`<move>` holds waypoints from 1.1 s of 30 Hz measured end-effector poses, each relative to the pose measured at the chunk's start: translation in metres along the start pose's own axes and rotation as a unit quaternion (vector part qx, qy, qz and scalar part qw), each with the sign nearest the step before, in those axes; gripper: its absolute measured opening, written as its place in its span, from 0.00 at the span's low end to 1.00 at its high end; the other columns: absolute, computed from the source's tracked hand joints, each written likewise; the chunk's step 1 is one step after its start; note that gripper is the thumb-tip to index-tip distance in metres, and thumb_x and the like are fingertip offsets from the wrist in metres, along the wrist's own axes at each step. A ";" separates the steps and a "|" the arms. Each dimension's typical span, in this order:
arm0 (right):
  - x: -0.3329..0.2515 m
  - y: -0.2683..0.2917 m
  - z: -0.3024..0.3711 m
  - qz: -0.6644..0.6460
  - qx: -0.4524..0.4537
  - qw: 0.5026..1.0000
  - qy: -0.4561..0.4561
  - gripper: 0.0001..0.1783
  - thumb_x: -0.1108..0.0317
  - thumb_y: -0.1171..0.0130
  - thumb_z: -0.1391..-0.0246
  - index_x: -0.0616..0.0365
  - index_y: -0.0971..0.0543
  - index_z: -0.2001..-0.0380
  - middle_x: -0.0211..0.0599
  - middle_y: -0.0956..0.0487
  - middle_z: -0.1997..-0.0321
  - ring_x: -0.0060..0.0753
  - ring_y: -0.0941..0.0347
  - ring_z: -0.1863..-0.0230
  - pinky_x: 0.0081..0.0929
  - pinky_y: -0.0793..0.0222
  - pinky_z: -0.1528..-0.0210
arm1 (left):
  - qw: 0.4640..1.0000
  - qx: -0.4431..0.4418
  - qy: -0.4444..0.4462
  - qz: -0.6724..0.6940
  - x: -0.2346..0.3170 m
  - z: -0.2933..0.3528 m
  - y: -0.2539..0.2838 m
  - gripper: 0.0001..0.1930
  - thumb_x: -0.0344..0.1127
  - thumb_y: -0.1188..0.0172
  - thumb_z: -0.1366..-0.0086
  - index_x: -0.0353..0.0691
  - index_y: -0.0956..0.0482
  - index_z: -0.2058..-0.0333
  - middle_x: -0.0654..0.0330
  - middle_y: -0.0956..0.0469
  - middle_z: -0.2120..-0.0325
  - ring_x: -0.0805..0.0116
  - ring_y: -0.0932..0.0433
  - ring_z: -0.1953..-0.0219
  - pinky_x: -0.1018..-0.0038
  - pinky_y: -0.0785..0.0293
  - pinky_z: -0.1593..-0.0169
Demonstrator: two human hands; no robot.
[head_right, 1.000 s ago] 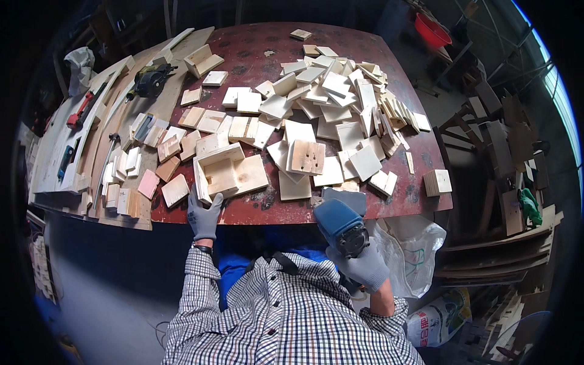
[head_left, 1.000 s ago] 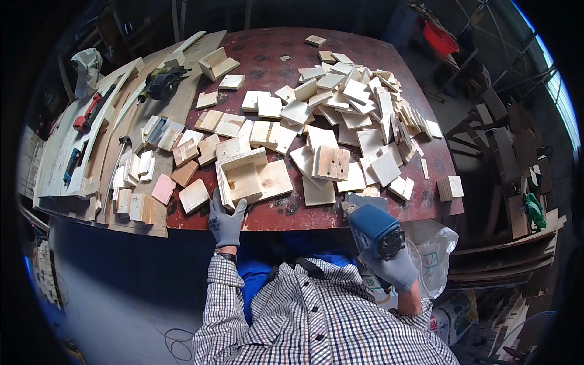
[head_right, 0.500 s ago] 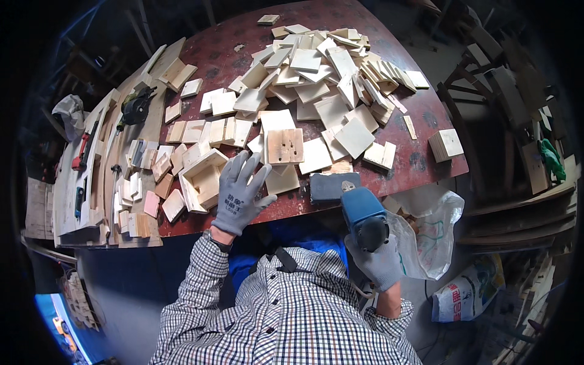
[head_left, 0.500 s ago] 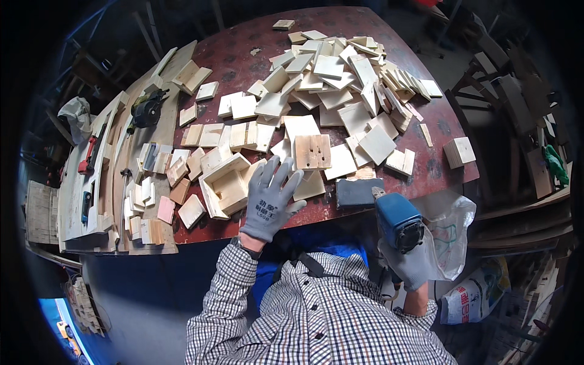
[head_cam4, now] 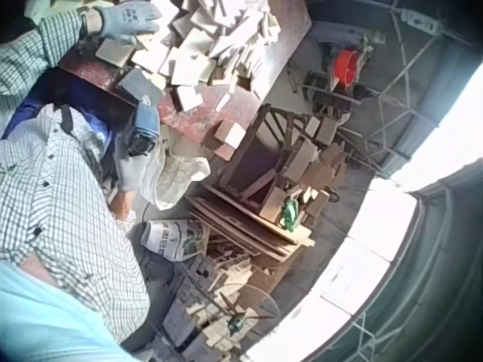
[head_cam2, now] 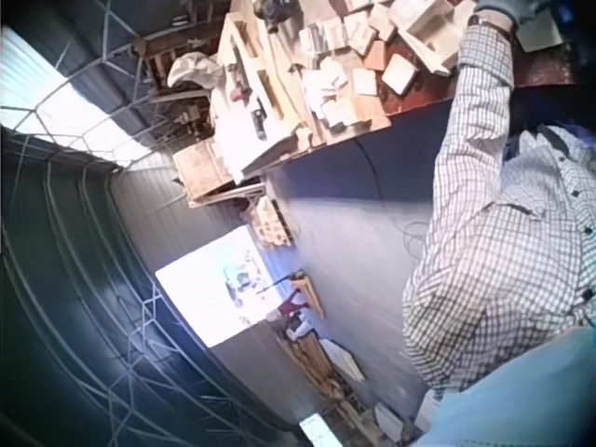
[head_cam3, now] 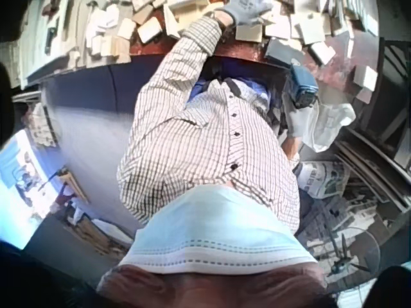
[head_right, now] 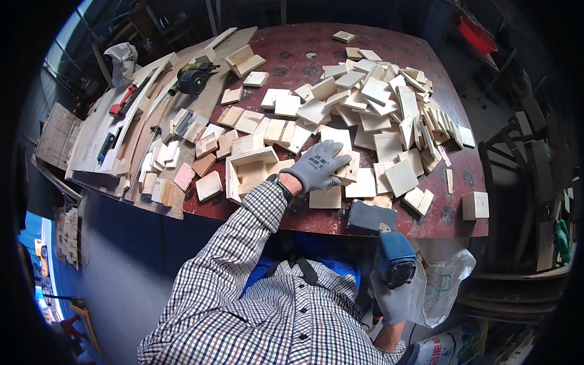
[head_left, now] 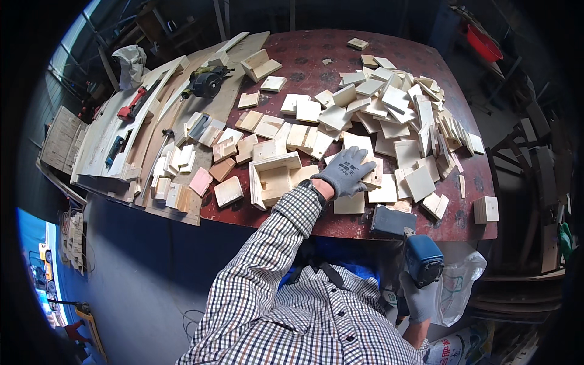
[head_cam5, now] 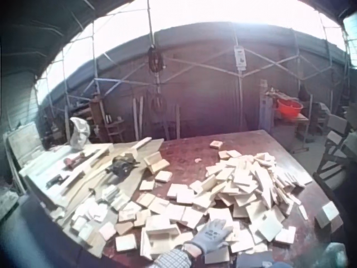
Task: The person assembles small wooden boxes by hand, aligning pre-cut pieces and securing them with a nail gun. They repeatedly pick up components, fit them together, and fasten joints, working on multiple boxes in sequence.
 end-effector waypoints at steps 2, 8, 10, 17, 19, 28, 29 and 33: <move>0.007 0.002 0.000 -0.035 0.023 0.999 -0.007 0.15 0.77 0.33 0.48 0.64 0.21 0.56 0.34 0.19 0.72 0.24 0.22 0.79 0.25 0.27 0.78 | 1.000 0.006 -0.007 -0.004 -0.001 -0.002 -0.005 0.34 0.49 0.28 0.41 0.49 0.26 0.38 0.49 0.30 0.41 0.45 0.30 0.39 0.53 0.30 0.36; 0.001 0.002 -0.010 -0.056 -0.002 0.996 -0.072 0.16 0.76 0.31 0.48 0.61 0.22 0.56 0.34 0.18 0.69 0.26 0.21 0.74 0.27 0.24 0.73 | 0.999 -0.038 0.020 0.024 -0.001 -0.011 0.002 0.29 0.52 0.38 0.31 0.43 0.27 0.37 0.46 0.28 0.42 0.44 0.29 0.39 0.54 0.31 0.35; -0.019 -0.005 -0.006 -0.091 -0.021 0.988 -0.123 0.15 0.76 0.31 0.47 0.61 0.22 0.57 0.33 0.19 0.72 0.24 0.22 0.78 0.26 0.26 0.77 | 0.998 -0.039 0.028 0.042 -0.004 -0.009 0.003 0.30 0.53 0.37 0.32 0.43 0.27 0.37 0.45 0.28 0.42 0.45 0.28 0.40 0.55 0.31 0.34; -0.026 -0.010 -0.006 -0.069 -0.028 0.992 -0.105 0.13 0.75 0.31 0.46 0.60 0.22 0.58 0.32 0.19 0.74 0.25 0.23 0.79 0.26 0.27 0.77 | 0.996 -0.076 0.008 0.043 -0.009 -0.002 -0.005 0.45 0.50 0.21 0.50 0.46 0.29 0.35 0.45 0.33 0.35 0.45 0.35 0.31 0.56 0.36 0.28; -0.033 -0.012 -0.003 -0.073 -0.021 0.993 -0.092 0.12 0.74 0.31 0.46 0.60 0.21 0.59 0.32 0.19 0.75 0.25 0.23 0.79 0.26 0.28 0.77 | 0.997 -0.054 0.021 0.042 -0.004 0.000 -0.006 0.46 0.49 0.20 0.53 0.47 0.28 0.34 0.47 0.31 0.37 0.46 0.34 0.33 0.55 0.35 0.30; -0.034 -0.009 -0.001 -0.059 -0.005 0.993 -0.099 0.12 0.72 0.30 0.46 0.61 0.20 0.60 0.32 0.19 0.75 0.25 0.23 0.79 0.27 0.27 0.76 | 0.894 0.160 0.137 0.396 0.013 0.030 0.050 0.36 0.49 0.20 0.48 0.44 0.21 0.41 0.55 0.25 0.46 0.55 0.26 0.41 0.58 0.30 0.35; -0.028 -0.007 -0.001 -0.044 -0.010 0.994 -0.103 0.13 0.72 0.30 0.47 0.61 0.20 0.59 0.32 0.19 0.75 0.25 0.23 0.78 0.28 0.27 0.75 | 0.830 0.178 0.174 0.500 0.009 0.044 0.055 0.36 0.48 0.21 0.45 0.44 0.23 0.39 0.56 0.25 0.44 0.56 0.24 0.42 0.59 0.28 0.35; -0.019 -0.004 -0.004 -0.013 -0.026 0.993 -0.116 0.19 0.69 0.29 0.47 0.62 0.20 0.53 0.33 0.17 0.72 0.25 0.22 0.77 0.30 0.25 0.73 | 0.281 0.304 0.182 0.892 0.014 0.123 0.025 0.39 0.52 0.30 0.34 0.46 0.35 0.30 0.55 0.26 0.38 0.55 0.24 0.39 0.55 0.24 0.37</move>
Point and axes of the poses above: each hand's wrist, its own z-axis away from the middle knuckle, its own y-axis out of the back of the hand, x = y × z, the point moved 4 cm from there along -z, towards the middle knuckle
